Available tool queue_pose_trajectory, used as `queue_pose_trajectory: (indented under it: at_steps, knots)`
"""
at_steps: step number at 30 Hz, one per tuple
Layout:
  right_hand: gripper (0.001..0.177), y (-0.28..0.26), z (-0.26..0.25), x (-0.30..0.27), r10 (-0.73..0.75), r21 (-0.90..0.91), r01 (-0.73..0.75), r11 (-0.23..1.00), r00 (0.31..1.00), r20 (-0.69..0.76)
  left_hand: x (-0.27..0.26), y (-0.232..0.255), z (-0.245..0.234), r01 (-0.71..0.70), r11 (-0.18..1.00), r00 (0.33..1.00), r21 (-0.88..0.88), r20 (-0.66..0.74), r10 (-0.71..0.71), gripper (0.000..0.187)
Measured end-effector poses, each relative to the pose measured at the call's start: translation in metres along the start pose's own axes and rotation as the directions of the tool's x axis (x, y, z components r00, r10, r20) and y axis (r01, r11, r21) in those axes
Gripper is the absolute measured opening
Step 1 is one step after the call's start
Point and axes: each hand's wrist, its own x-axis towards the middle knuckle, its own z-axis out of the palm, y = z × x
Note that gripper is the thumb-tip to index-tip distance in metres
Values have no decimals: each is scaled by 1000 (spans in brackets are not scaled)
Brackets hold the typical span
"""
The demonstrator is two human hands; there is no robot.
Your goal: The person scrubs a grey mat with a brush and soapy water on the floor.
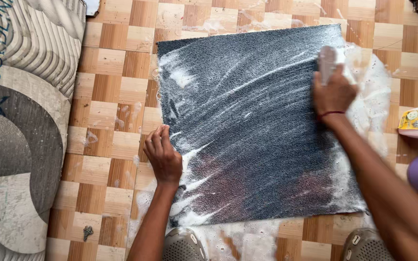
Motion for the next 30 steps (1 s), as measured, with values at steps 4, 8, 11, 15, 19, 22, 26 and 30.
queue_pose_trajectory:
  at_steps: [4, 8, 11, 15, 19, 22, 26, 30]
  knots:
    - [55, -206, 47, -92, -435, 49, 444, 895, 891, -125, 4, -4, -4, 55, 999, 998, 0, -21, -55, 48]
    - [42, -357, 36, -172, -566, 301, 620, 724, 784, -255, -2, 2, -12, 205, 969, 950, -139, -209, -231, 33]
    - [50, -327, 46, -122, -685, 431, 614, 662, 729, 13, 2, 3, -14, 205, 978, 978, -39, -34, -206, 21]
    - [46, -148, 62, 10, -391, 113, 390, 914, 920, -14, 7, 5, -22, 185, 982, 979, -42, -79, -188, 21]
    - [41, 2, 59, 90, 7, 2, -7, 1000, 956, -293, 10, 11, -20, 130, 990, 990, -54, -39, -132, 30]
    - [41, -22, 70, 104, 101, 36, -96, 995, 974, -201, 8, 9, -18, 117, 992, 991, -38, -60, -119, 28]
    - [54, -206, 84, 28, -363, 46, 393, 918, 882, -301, 6, 7, -17, 166, 985, 986, -44, -10, -166, 27]
    - [49, -364, 56, -50, -504, 470, 406, 784, 858, 99, 5, 5, -11, 147, 988, 988, 50, -45, -145, 23]
